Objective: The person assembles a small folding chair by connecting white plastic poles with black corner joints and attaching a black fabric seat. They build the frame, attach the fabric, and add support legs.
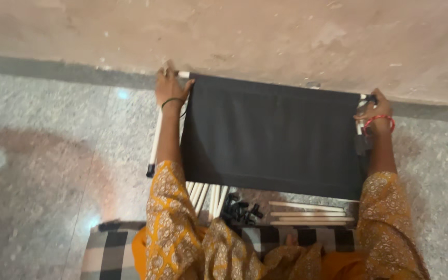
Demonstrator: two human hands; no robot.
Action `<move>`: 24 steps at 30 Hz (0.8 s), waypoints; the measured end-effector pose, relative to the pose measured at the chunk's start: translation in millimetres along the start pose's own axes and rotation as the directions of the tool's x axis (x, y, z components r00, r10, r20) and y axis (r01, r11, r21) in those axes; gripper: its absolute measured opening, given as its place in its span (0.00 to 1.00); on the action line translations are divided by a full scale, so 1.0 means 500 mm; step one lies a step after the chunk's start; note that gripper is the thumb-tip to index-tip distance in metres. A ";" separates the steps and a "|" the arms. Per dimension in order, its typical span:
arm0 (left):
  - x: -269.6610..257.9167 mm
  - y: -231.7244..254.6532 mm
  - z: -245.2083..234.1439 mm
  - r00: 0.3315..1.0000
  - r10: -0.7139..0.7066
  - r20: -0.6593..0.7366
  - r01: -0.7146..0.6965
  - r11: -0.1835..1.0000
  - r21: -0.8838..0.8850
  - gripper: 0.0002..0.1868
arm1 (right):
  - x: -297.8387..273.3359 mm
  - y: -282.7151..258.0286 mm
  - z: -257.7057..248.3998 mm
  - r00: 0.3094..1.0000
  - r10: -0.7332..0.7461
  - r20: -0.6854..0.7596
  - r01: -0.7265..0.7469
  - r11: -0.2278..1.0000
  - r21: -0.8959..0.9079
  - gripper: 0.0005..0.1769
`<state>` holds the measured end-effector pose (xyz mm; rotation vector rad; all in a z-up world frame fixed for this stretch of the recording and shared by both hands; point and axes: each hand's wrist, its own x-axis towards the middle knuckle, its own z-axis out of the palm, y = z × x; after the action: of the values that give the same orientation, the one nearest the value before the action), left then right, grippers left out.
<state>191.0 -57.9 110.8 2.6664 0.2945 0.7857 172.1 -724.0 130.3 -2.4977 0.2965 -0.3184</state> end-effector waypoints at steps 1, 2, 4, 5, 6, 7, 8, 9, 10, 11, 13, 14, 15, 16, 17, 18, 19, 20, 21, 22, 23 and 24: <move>-0.012 0.004 0.007 0.994 0.085 -0.066 -0.085 0.996 0.014 0.52 | -0.009 0.002 0.004 0.988 -0.139 -0.060 0.139 0.990 0.003 0.13; -0.004 0.020 0.011 0.998 0.019 -0.056 -0.017 0.999 0.032 0.44 | -0.007 -0.002 0.001 0.952 -0.273 -0.141 0.276 0.961 0.001 0.17; 0.009 0.056 0.011 0.994 -0.109 -0.033 0.111 0.992 0.064 0.30 | 0.006 -0.012 -0.003 0.905 -0.367 -0.214 0.371 0.928 -0.024 0.21; 0.020 0.068 0.006 0.984 -0.178 0.005 0.178 0.983 0.055 0.30 | 0.008 -0.013 -0.002 0.919 -0.334 -0.208 0.335 0.942 -0.034 0.22; 0.025 0.076 0.003 0.968 -0.246 0.052 0.244 0.969 0.048 0.30 | 0.004 -0.008 -0.002 0.934 -0.297 -0.199 0.294 0.955 -0.048 0.22; 0.030 0.083 0.000 0.945 -0.312 0.099 0.309 0.950 0.046 0.30 | 0.004 -0.004 0.000 0.956 -0.228 -0.183 0.243 0.968 0.067 0.23; 0.034 0.082 -0.005 0.941 -0.318 0.118 0.316 0.948 0.040 0.30 | 0.003 0.000 0.006 0.976 -0.158 -0.152 0.185 0.966 0.182 0.23; 0.041 0.079 -0.009 0.936 -0.324 0.136 0.323 0.946 0.034 0.29 | 0.005 0.004 0.008 0.989 -0.092 -0.113 0.122 0.948 0.294 0.24; 0.044 0.075 -0.014 0.931 -0.332 0.154 0.331 0.943 0.032 0.28 | 0.008 0.009 0.010 0.992 -0.093 -0.091 0.114 0.960 0.256 0.24; 0.043 0.072 -0.016 0.924 -0.338 0.180 0.337 0.941 0.036 0.28 | 0.011 0.013 0.009 0.993 -0.094 -0.067 0.106 0.970 0.219 0.25; 0.050 0.066 -0.020 0.911 -0.347 0.221 0.347 0.937 0.042 0.27 | 0.021 0.014 0.012 0.984 -0.154 -0.088 0.167 0.972 0.164 0.25; 0.050 0.065 -0.016 0.911 -0.347 0.221 0.349 0.937 0.034 0.26 | 0.021 0.018 0.010 0.968 -0.214 -0.127 0.232 0.963 0.141 0.25; 0.049 0.062 -0.011 0.911 -0.347 0.221 0.350 0.936 0.025 0.25 | 0.017 0.022 0.010 0.947 -0.275 -0.165 0.295 0.949 0.114 0.25; 0.049 0.059 -0.002 0.912 -0.348 0.219 0.354 0.935 0.015 0.24 | 0.017 0.023 0.009 0.964 -0.222 -0.143 0.244 0.956 0.161 0.25; 0.049 0.053 0.009 0.910 -0.346 0.227 0.354 0.935 0.007 0.24 | 0.017 0.022 0.011 0.978 -0.170 -0.118 0.192 0.959 0.206 0.26; 0.048 0.044 0.021 0.908 -0.346 0.235 0.356 0.935 0.001 0.24 | 0.015 0.020 0.015 0.989 -0.120 -0.088 0.138 0.958 0.250 0.27; 0.048 0.033 0.034 0.906 -0.345 0.244 0.358 0.934 -0.006 0.24 | 0.016 0.015 0.020 0.995 -0.075 -0.068 0.092 0.954 0.285 0.28; 0.041 0.022 0.049 0.932 -0.276 0.234 0.287 0.958 -0.016 0.27 | 0.010 0.015 0.020 0.999 -0.024 -0.047 0.038 0.951 0.307 0.31; 0.036 0.008 0.061 0.953 -0.205 0.222 0.215 0.976 -0.025 0.30 | 0.004 0.015 0.015 0.999 -0.019 -0.038 0.030 0.952 0.306 0.35; 0.041 -0.006 0.066 0.971 -0.129 0.203 0.139 0.990 -0.034 0.33 | 0.002 0.012 0.009 0.989 -0.133 -0.067 0.145 0.964 0.223 0.38; 0.044 -0.023 0.064 0.986 -0.055 0.158 0.076 0.989 -0.129 0.39 | -0.002 0.010 -0.004 0.947 -0.302 -0.110 0.312 0.946 0.091 0.42; 0.056 -0.042 0.053 0.994 0.018 0.104 0.005 0.976 -0.218 0.47 | -0.004 0.007 -0.022 0.870 -0.470 -0.153 0.468 0.882 -0.050 0.46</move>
<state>226.7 -37.8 95.3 2.4916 0.1618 0.6367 166.6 -732.3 136.8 -2.5337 -0.2600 -0.7184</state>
